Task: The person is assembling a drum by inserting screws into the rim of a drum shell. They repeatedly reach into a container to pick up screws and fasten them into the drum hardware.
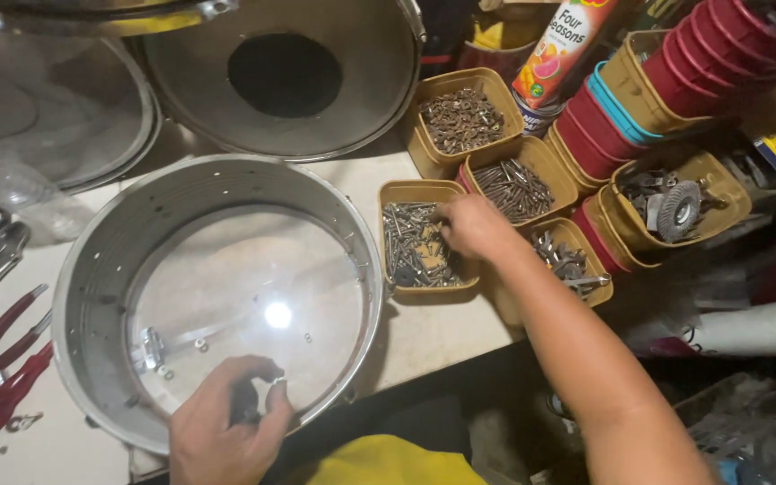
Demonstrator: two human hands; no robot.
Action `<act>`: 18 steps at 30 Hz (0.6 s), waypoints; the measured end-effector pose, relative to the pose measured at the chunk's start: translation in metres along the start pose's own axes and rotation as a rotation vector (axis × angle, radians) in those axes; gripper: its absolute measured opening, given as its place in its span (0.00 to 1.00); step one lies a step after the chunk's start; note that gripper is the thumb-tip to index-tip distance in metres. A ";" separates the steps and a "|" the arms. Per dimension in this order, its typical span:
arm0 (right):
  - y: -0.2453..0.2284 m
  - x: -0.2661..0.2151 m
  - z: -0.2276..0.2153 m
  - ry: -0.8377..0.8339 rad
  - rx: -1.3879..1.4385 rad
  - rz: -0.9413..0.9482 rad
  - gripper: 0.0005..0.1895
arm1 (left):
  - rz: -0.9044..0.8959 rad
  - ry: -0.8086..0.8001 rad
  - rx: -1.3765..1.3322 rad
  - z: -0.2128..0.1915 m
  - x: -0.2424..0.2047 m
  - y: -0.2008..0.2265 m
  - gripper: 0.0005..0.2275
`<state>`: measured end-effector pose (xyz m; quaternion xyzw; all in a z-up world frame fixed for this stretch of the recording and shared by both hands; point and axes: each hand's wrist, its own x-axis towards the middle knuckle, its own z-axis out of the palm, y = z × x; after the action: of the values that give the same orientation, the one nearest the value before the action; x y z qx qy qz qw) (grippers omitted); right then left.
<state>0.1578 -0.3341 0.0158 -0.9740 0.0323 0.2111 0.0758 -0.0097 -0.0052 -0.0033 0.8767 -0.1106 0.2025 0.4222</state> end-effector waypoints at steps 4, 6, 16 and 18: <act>0.025 0.027 0.023 0.057 -0.089 -0.136 0.18 | -0.069 0.073 0.001 0.004 0.003 0.015 0.04; 0.022 0.026 0.017 0.015 -0.104 -0.087 0.19 | -0.214 0.043 -0.011 0.002 0.003 0.024 0.05; 0.033 0.031 0.010 0.015 0.034 -0.091 0.19 | -0.621 -0.174 0.102 -0.001 0.007 0.017 0.05; 0.027 0.025 0.006 -0.052 -0.058 -0.142 0.18 | -0.784 -0.273 0.165 0.001 0.009 0.012 0.05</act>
<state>0.1761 -0.3609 -0.0034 -0.9698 -0.0449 0.2313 0.0630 -0.0058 -0.0134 0.0087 0.9020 0.1930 -0.0835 0.3771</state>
